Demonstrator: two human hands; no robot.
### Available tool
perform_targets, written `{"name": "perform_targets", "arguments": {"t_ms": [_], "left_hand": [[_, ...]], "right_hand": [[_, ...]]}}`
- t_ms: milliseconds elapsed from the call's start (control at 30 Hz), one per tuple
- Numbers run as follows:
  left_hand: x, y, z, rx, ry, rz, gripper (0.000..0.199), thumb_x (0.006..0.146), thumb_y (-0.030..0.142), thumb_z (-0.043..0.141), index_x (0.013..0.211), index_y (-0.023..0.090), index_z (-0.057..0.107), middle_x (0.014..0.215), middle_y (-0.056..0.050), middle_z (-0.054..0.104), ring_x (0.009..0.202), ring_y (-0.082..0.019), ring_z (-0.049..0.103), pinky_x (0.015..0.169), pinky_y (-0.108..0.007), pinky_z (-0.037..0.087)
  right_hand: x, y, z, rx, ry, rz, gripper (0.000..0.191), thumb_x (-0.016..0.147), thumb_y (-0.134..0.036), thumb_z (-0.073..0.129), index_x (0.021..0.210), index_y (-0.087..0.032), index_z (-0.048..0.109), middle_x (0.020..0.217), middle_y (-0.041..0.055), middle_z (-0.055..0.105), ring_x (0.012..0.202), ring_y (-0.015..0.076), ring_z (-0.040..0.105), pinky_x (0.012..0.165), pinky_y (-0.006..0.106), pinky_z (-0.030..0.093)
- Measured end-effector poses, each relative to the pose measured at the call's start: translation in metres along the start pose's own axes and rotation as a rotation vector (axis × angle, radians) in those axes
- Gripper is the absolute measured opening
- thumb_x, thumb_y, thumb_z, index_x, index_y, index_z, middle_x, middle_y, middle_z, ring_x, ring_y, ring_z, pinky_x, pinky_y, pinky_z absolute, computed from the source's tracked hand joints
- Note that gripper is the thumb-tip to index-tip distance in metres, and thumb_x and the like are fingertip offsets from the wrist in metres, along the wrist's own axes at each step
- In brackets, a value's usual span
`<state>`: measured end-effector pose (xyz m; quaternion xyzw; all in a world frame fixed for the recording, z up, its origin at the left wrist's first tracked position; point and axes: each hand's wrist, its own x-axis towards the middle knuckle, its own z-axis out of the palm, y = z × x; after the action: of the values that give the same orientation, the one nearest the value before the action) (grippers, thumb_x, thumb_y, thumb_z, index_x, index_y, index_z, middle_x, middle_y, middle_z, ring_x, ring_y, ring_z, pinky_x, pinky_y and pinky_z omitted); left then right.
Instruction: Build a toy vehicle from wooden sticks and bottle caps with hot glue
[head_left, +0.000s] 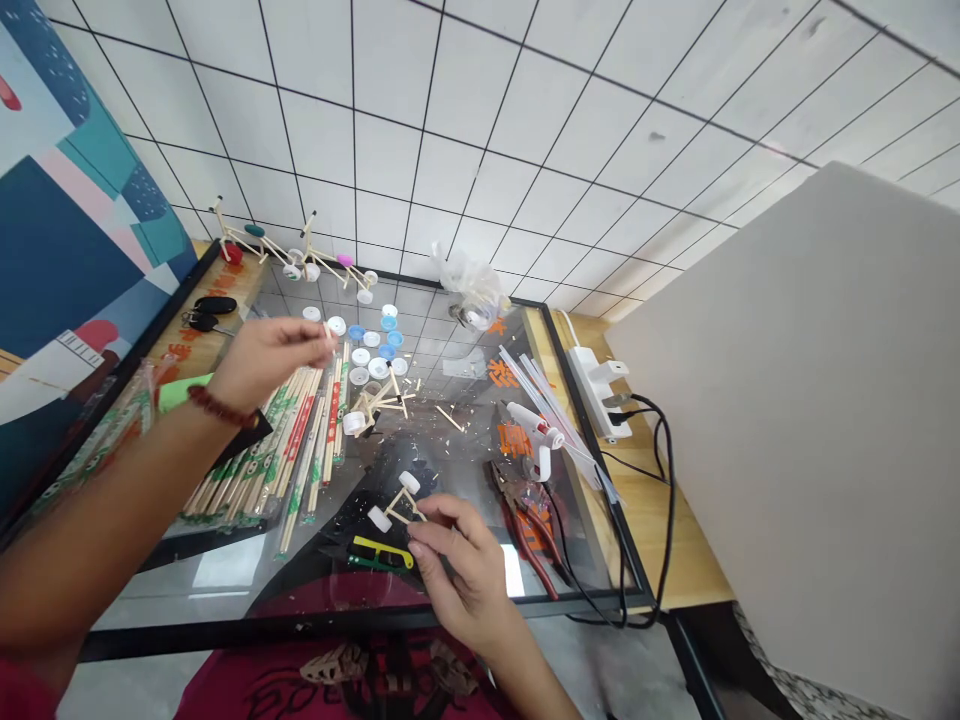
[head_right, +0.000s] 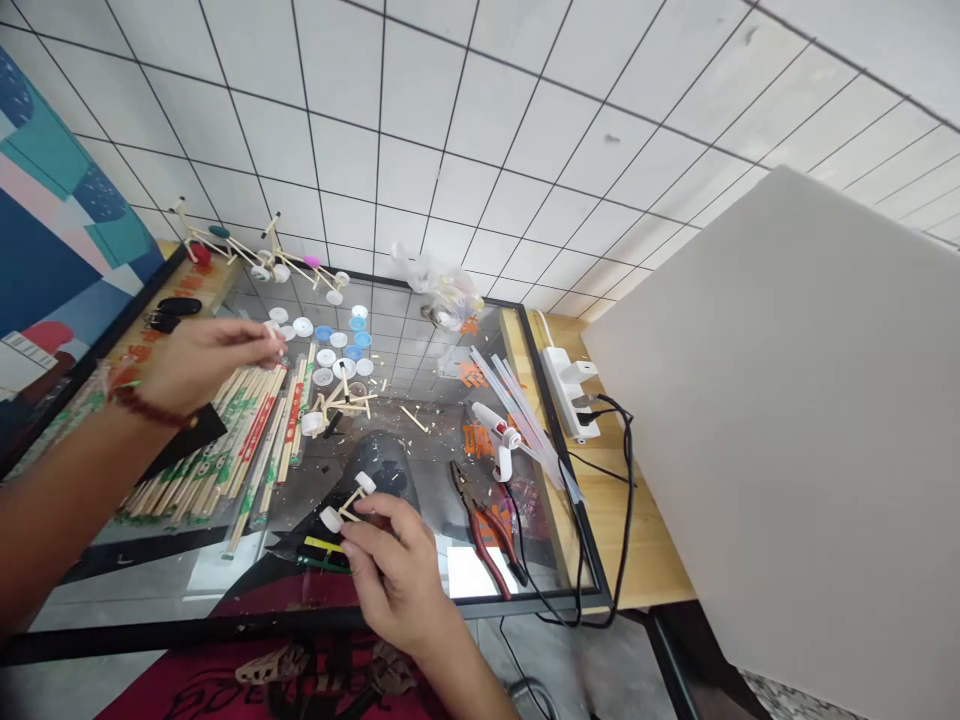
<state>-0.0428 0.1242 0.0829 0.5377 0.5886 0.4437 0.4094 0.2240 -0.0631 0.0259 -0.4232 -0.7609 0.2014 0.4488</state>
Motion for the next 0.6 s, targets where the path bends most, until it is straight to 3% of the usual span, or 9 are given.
{"name": "perform_targets", "arguments": {"t_ms": [33, 133, 200, 267, 367, 600], "left_hand": [[0.025, -0.006, 0.002, -0.072, 0.086, -0.073, 0.01, 0.073, 0.023, 0.084, 0.075, 0.017, 0.076, 0.068, -0.001, 0.07, 0.067, -0.014, 0.062, 0.074, -0.032, 0.056], [0.092, -0.022, 0.012, -0.082, 0.164, -0.153, 0.009, 0.08, 0.013, 0.08, 0.08, 0.011, 0.071, 0.074, -0.002, 0.069, 0.069, -0.011, 0.06, 0.072, -0.028, 0.054], [0.125, -0.032, 0.019, -0.049, 0.199, -0.196, 0.009, 0.086, 0.014, 0.077, 0.087, 0.009, 0.07, 0.082, -0.004, 0.07, 0.074, -0.011, 0.062, 0.076, -0.029, 0.056], [0.151, -0.041, 0.025, -0.006, 0.206, -0.234, 0.02, 0.094, 0.026, 0.073, 0.107, 0.01, 0.07, 0.105, -0.008, 0.072, 0.09, -0.017, 0.068, 0.084, -0.036, 0.06], [0.177, -0.053, 0.03, 0.053, 0.197, -0.277, 0.039, 0.1, 0.039, 0.066, 0.132, 0.017, 0.063, 0.131, -0.012, 0.066, 0.112, -0.025, 0.068, 0.093, -0.047, 0.06], [0.2, -0.071, 0.036, 0.197, 0.179, -0.207, 0.041, 0.099, 0.038, 0.067, 0.134, 0.017, 0.062, 0.133, -0.012, 0.065, 0.113, -0.026, 0.067, 0.096, -0.048, 0.059]], "right_hand": [[-0.013, 0.007, 0.003, -0.05, 0.004, 0.029, 0.025, 0.096, -0.01, 0.06, 0.114, -0.022, 0.071, 0.115, 0.0102, 0.07, 0.094, 0.0173, 0.072, 0.079, 0.029, 0.063], [-0.045, 0.028, 0.011, -0.197, 0.06, 0.09, 0.025, 0.096, -0.009, 0.058, 0.112, -0.022, 0.072, 0.105, 0.0091, 0.073, 0.091, 0.0188, 0.074, 0.077, 0.031, 0.064], [-0.056, 0.037, 0.015, -0.254, 0.064, 0.111, 0.025, 0.095, -0.009, 0.058, 0.11, -0.023, 0.073, 0.102, 0.0083, 0.075, 0.087, 0.0188, 0.075, 0.075, 0.03, 0.064], [-0.059, 0.041, 0.016, -0.262, 0.071, 0.144, 0.024, 0.095, -0.009, 0.059, 0.108, -0.023, 0.073, 0.101, 0.0081, 0.076, 0.085, 0.0186, 0.075, 0.074, 0.03, 0.064], [-0.054, 0.044, 0.016, -0.218, 0.081, 0.212, 0.021, 0.095, -0.01, 0.06, 0.105, -0.023, 0.074, 0.1, 0.0078, 0.076, 0.086, 0.0179, 0.076, 0.074, 0.028, 0.064], [-0.047, 0.045, 0.016, -0.224, 0.046, 0.236, 0.023, 0.094, -0.009, 0.059, 0.103, -0.022, 0.074, 0.099, 0.008, 0.077, 0.084, 0.018, 0.077, 0.073, 0.028, 0.065]]}}
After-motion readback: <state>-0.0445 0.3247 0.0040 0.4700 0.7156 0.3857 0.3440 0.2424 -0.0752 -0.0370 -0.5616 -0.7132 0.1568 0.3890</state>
